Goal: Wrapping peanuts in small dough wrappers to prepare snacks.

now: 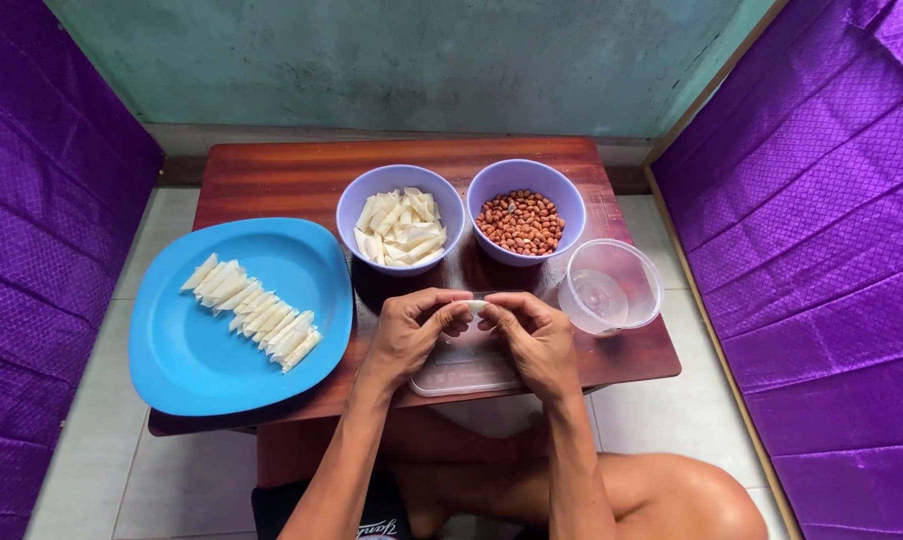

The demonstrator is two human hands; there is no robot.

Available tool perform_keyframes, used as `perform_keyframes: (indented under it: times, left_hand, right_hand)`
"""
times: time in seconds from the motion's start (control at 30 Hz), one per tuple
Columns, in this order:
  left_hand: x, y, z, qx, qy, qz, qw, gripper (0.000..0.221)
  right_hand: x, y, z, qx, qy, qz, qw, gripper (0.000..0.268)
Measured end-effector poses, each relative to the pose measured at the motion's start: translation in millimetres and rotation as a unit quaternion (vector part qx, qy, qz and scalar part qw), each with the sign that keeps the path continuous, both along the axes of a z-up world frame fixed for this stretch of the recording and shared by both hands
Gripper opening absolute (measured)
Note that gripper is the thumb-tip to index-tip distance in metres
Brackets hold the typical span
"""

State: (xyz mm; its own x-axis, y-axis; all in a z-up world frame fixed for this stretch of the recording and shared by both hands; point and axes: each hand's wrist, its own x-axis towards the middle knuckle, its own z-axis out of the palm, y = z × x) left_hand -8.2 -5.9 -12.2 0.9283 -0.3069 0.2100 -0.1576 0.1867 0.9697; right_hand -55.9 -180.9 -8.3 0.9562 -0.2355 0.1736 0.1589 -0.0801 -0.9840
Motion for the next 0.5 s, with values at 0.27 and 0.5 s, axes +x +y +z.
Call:
perform_keyframes:
  times: [0.27, 0.5]
  left_hand:
    - [0, 0, 3, 0.011, -0.018, 0.020, 1.000, 0.015]
    - [4, -2, 8, 0.008, -0.014, 0.035, 0.999, 0.012]
  right_hand:
    - [-1, -1, 4, 0.001, 0.022, 0.002, 1.000, 0.014]
    - [3, 2, 16, 0.020, 0.050, 0.003, 0.999, 0.013]
